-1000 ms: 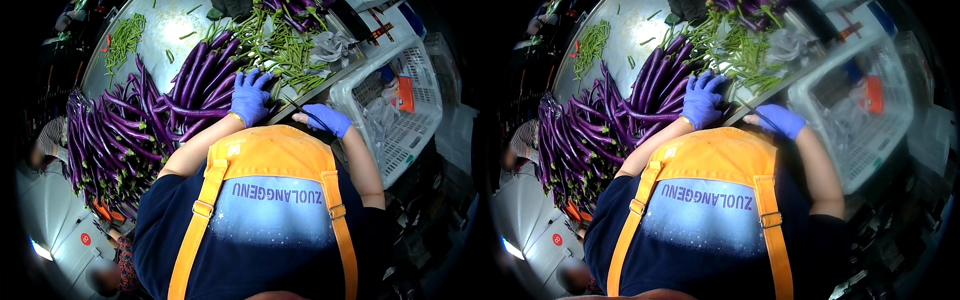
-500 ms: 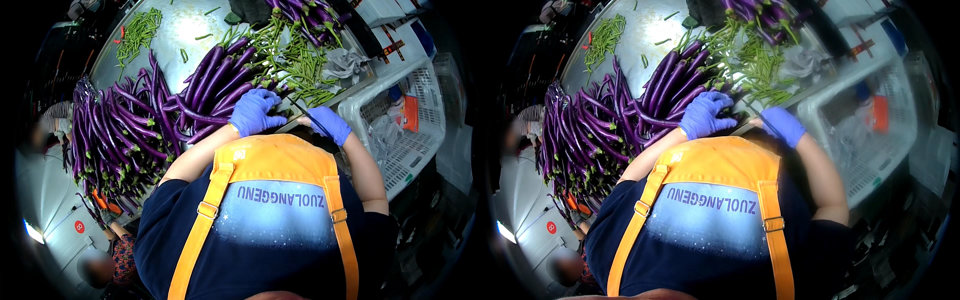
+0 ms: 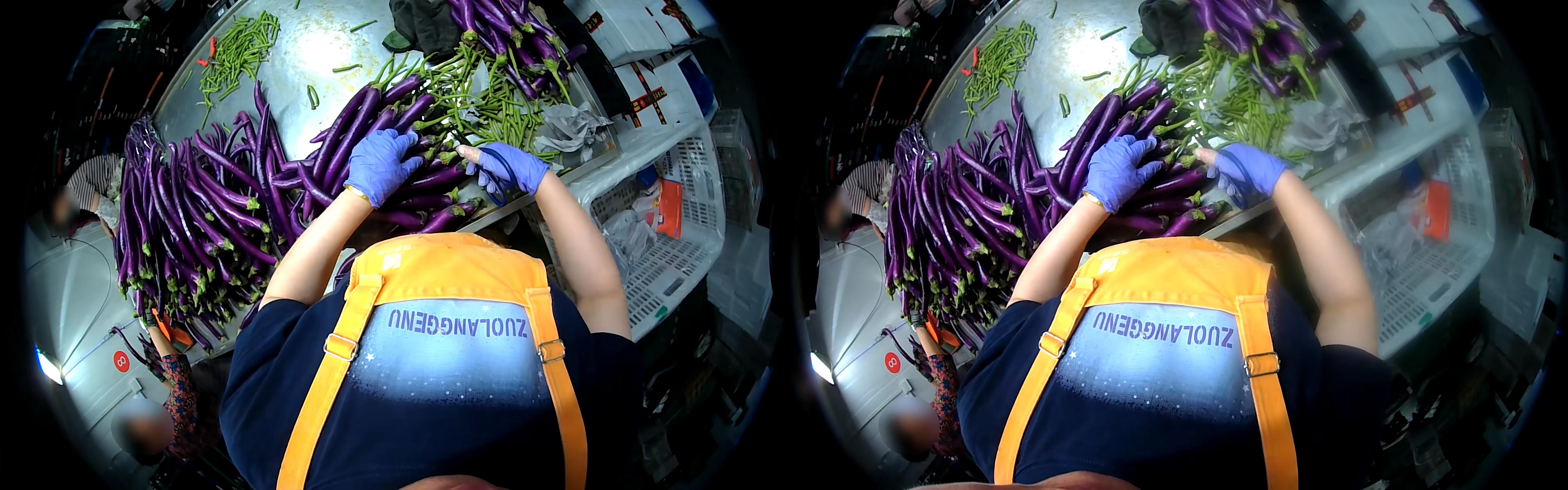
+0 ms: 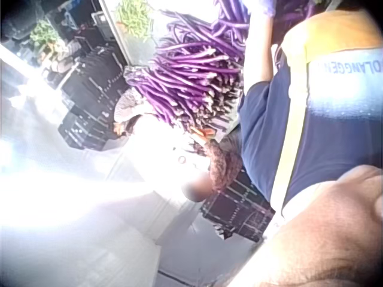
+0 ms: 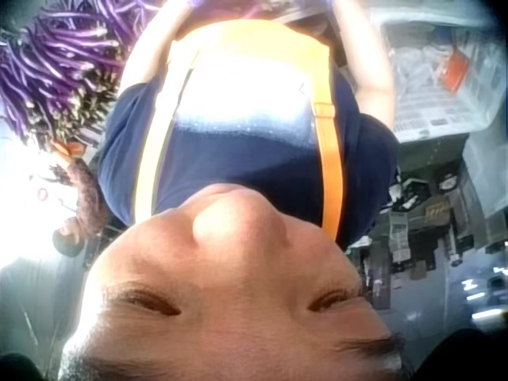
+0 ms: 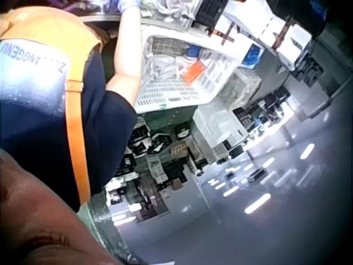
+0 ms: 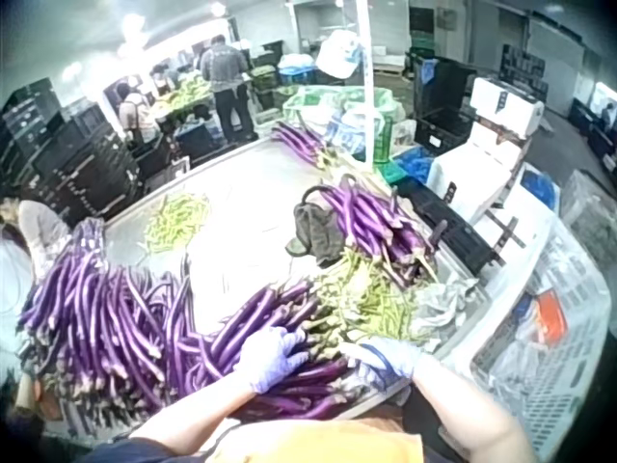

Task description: The person sorts and trims eggplants at a workstation, using shears to cut the stems before placing them into a white plastic bin.

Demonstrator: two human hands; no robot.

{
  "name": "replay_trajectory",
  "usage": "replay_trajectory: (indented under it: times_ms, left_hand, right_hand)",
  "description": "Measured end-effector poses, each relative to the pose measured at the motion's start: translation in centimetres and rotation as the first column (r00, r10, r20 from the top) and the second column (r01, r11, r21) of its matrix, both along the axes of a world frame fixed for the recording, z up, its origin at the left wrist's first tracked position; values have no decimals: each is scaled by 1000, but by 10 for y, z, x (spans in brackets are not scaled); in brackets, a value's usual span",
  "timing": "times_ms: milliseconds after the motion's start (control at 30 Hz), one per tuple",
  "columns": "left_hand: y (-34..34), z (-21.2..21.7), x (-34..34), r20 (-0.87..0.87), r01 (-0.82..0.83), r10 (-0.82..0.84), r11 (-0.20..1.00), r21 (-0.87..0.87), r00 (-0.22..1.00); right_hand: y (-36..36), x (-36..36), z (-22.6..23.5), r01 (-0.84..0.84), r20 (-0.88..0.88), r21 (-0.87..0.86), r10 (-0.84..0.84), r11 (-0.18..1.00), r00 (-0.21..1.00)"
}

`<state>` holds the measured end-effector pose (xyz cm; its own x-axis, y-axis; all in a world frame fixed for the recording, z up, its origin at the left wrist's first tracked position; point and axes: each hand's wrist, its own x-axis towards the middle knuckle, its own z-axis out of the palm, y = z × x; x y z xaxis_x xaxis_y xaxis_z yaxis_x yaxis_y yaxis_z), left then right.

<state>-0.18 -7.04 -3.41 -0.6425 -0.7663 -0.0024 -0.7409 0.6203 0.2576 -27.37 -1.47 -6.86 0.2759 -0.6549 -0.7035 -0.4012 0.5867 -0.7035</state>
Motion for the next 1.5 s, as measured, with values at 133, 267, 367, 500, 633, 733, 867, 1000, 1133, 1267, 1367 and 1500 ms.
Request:
replay_trajectory:
  times_ms: [133,267,367,500,633,733,867,1000,1133,1267,1367,1500]
  left_hand:
    - [-4,-14,6,-168,44,-48,999,-29,985]
    - [-4,-16,5,-170,23,-22,1000,4,985]
    - [-7,-28,8,-221,31,-33,999,-12,975]
    - [-10,-32,7,-251,-6,12,1000,28,968]
    - [-7,-39,5,-253,-100,101,995,16,962]
    - [-13,-39,2,-105,-154,160,986,61,982]
    - [-21,-23,-15,183,-182,174,983,26,968]
    - [-28,-28,-16,290,-77,98,993,-85,952]
    - [-39,-34,-23,463,-90,109,994,-63,879]
    - [-42,-26,-18,435,-67,54,998,13,899]
    - [-44,-20,-22,430,-91,11,982,167,903]
    - [-44,-17,-28,393,-182,39,925,334,919]
  right_hand:
    - [-18,-5,-11,-62,-16,38,62,997,998]
    - [-36,1,-1,-75,-18,101,77,992,997]
    - [-48,0,-8,-66,28,140,62,988,998]
    - [-38,-5,-14,-15,112,166,-3,986,994]
    - [-30,-18,-8,-73,0,92,73,993,997]
    - [-28,-19,-17,-70,-20,12,70,997,997]
    - [-40,-11,-10,-128,-82,13,129,992,988]
    - [-47,-1,-13,-140,-92,7,141,990,986]
    - [-41,3,-13,-316,-350,-148,249,937,903]
    - [-21,-4,2,-443,-448,-310,282,841,848]
    - [-11,-10,21,-250,-190,-125,224,960,956]
    - [-13,-9,10,-114,-5,38,114,993,993]
